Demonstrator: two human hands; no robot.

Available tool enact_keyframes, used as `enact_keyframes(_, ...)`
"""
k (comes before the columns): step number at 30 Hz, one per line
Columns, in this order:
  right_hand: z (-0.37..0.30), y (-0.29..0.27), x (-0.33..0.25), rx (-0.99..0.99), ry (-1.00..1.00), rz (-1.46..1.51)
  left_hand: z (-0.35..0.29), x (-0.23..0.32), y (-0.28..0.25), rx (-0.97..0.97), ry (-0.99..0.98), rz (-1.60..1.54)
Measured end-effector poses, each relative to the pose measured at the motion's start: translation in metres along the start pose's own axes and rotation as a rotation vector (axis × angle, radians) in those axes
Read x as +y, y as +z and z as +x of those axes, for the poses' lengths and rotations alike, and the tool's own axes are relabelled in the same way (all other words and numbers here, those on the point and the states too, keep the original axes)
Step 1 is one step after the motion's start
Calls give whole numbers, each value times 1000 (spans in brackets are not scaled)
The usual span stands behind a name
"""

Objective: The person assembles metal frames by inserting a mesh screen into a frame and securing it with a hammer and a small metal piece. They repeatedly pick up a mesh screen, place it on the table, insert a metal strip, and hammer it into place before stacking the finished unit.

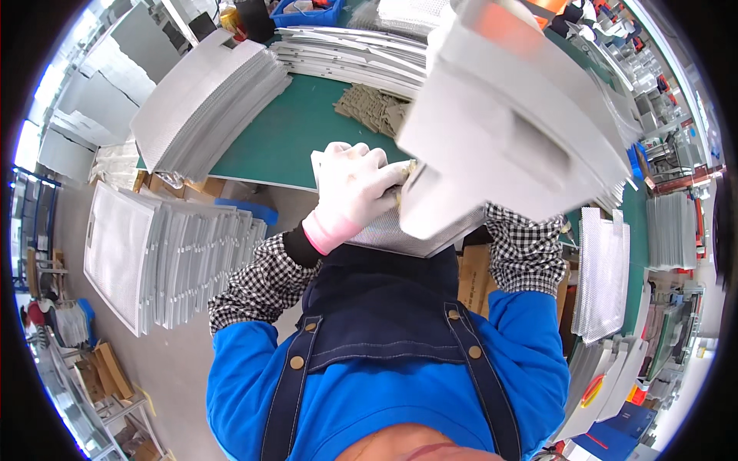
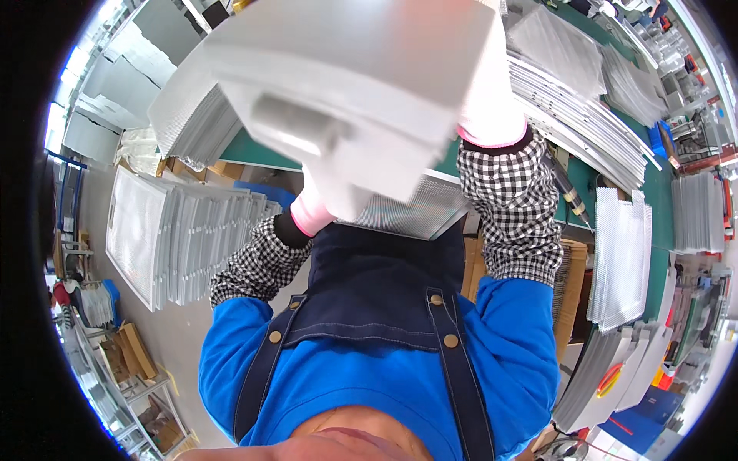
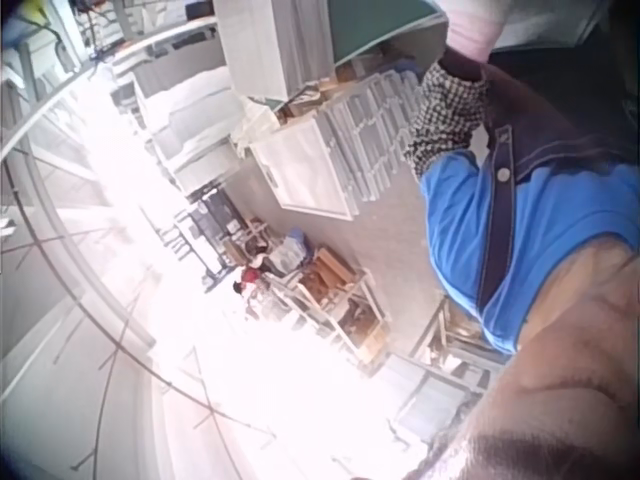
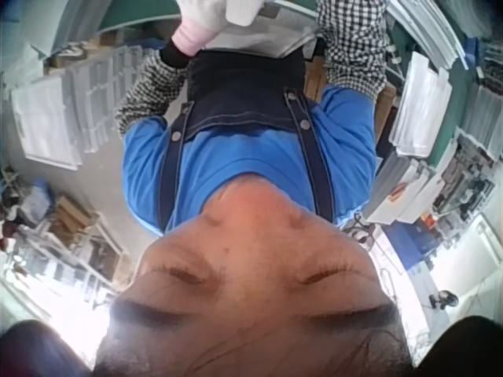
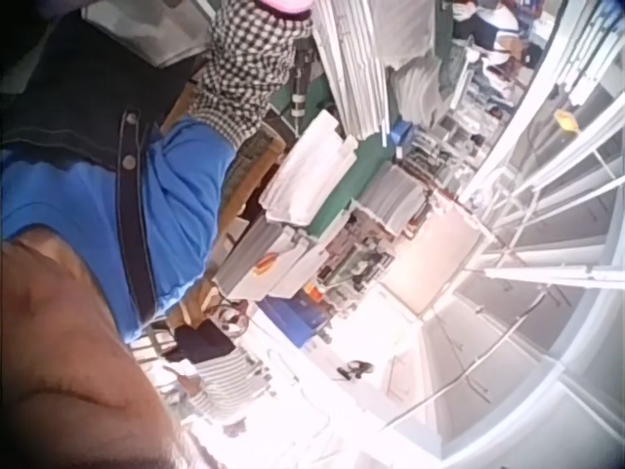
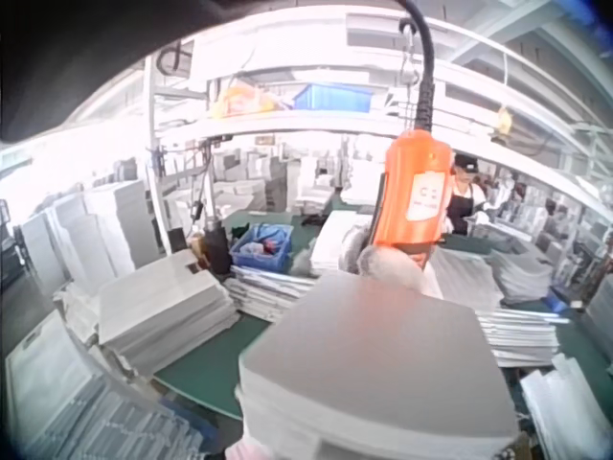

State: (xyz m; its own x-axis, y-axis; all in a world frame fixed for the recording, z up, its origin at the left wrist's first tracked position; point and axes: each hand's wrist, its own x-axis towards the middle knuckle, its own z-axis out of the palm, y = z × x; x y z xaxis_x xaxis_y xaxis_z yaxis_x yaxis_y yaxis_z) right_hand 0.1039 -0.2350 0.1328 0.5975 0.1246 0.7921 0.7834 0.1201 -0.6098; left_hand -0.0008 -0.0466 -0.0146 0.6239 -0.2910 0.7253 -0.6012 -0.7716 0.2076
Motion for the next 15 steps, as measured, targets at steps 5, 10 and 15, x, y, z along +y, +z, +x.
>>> enact_keyframes(5,-1,-1,-11,20,-5,-26,7,8,-10,-54,42,-47)
enact_keyframes(10,-5,10,-1,-10,-10,-17,-11,8,-9,-9,-49,-164)
enact_keyframes(15,5,-3,-13,47,-63,-139,-14,7,-28,129,-120,51)
